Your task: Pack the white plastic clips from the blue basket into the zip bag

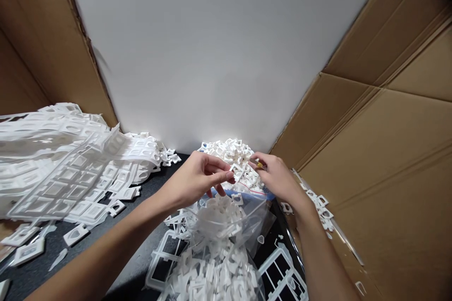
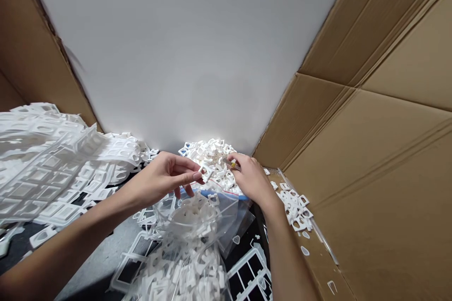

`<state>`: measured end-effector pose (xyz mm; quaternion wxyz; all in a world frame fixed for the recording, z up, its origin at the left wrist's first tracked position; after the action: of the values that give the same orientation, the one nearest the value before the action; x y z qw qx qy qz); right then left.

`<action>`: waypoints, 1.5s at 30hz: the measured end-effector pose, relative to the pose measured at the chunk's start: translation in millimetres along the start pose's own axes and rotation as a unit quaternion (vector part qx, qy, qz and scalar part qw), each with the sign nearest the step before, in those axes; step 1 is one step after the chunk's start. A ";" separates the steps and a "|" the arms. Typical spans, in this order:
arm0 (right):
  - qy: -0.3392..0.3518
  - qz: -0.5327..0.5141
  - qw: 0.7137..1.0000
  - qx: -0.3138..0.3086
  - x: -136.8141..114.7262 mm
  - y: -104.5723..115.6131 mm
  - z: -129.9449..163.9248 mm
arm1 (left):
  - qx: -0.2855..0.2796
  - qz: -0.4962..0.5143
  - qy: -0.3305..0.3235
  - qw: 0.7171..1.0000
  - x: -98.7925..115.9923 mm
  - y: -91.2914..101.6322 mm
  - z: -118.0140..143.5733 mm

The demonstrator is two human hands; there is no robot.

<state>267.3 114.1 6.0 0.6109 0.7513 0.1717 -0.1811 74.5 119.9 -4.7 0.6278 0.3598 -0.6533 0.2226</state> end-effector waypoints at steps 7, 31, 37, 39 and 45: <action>-0.028 0.079 0.994 -0.075 39.2 -49.0 -14.3 | -0.035 -0.132 -0.010 0.991 4.4 -3.7 3.7; 0.077 -0.336 0.928 -0.143 -49.5 -4.6 14.3 | -0.046 -0.341 -0.068 0.936 11.6 -8.9 7.2; 0.104 -0.342 0.923 -0.139 -60.3 -1.2 18.1 | -0.056 -0.240 -0.069 0.967 12.2 -12.8 9.5; 0.097 -0.343 0.926 -0.126 -58.3 0.0 16.8 | -0.044 -0.218 -0.079 0.972 15.0 -11.9 9.8; 0.069 -0.304 0.948 -0.067 -54.1 1.0 15.5 | -0.041 -0.206 -0.123 0.970 29.2 -17.5 10.9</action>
<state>219.4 96.7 30.1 0.5627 0.6313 0.4455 -0.2938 81.7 95.0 20.0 0.5891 0.4849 -0.6462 0.0157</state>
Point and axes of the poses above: each hand's wrist, its own z-axis away from the middle knuckle, its own y-axis out of the back of the hand, x = y × z, the point moved 10 cm from there along -z, towards the middle knuckle, and after that the axes turned 6 degrees about -y, right-handed, at the moved point
